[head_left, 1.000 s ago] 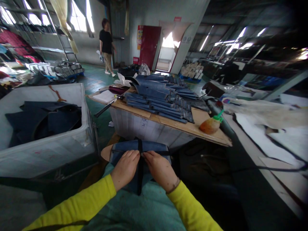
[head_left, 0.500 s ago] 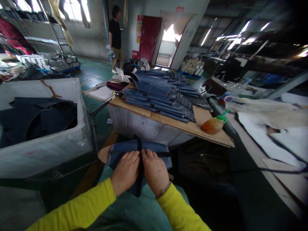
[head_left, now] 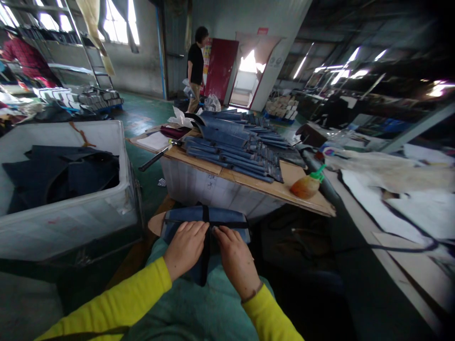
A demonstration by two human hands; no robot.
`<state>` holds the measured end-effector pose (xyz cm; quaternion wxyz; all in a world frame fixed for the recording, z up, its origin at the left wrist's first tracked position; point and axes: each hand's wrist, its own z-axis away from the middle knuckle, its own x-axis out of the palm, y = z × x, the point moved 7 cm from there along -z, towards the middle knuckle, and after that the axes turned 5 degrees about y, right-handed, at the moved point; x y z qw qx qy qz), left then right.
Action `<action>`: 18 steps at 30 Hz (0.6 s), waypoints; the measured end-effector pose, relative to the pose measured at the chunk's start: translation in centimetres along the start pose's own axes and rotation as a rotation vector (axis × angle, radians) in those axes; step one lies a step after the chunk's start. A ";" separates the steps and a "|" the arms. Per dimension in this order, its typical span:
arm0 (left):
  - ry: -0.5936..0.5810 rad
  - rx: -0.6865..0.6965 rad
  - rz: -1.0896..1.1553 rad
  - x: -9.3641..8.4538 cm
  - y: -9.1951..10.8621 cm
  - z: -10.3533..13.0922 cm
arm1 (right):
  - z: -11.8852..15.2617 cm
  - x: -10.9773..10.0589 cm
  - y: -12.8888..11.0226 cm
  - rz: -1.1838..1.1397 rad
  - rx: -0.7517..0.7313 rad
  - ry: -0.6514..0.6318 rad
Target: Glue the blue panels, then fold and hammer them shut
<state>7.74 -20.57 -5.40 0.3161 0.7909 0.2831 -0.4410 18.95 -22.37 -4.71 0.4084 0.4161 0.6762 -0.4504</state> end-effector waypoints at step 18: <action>-0.177 0.069 -0.117 0.5 1.8 -1.9 | -1.0 -0.3 3.8 0.005 0.054 0.049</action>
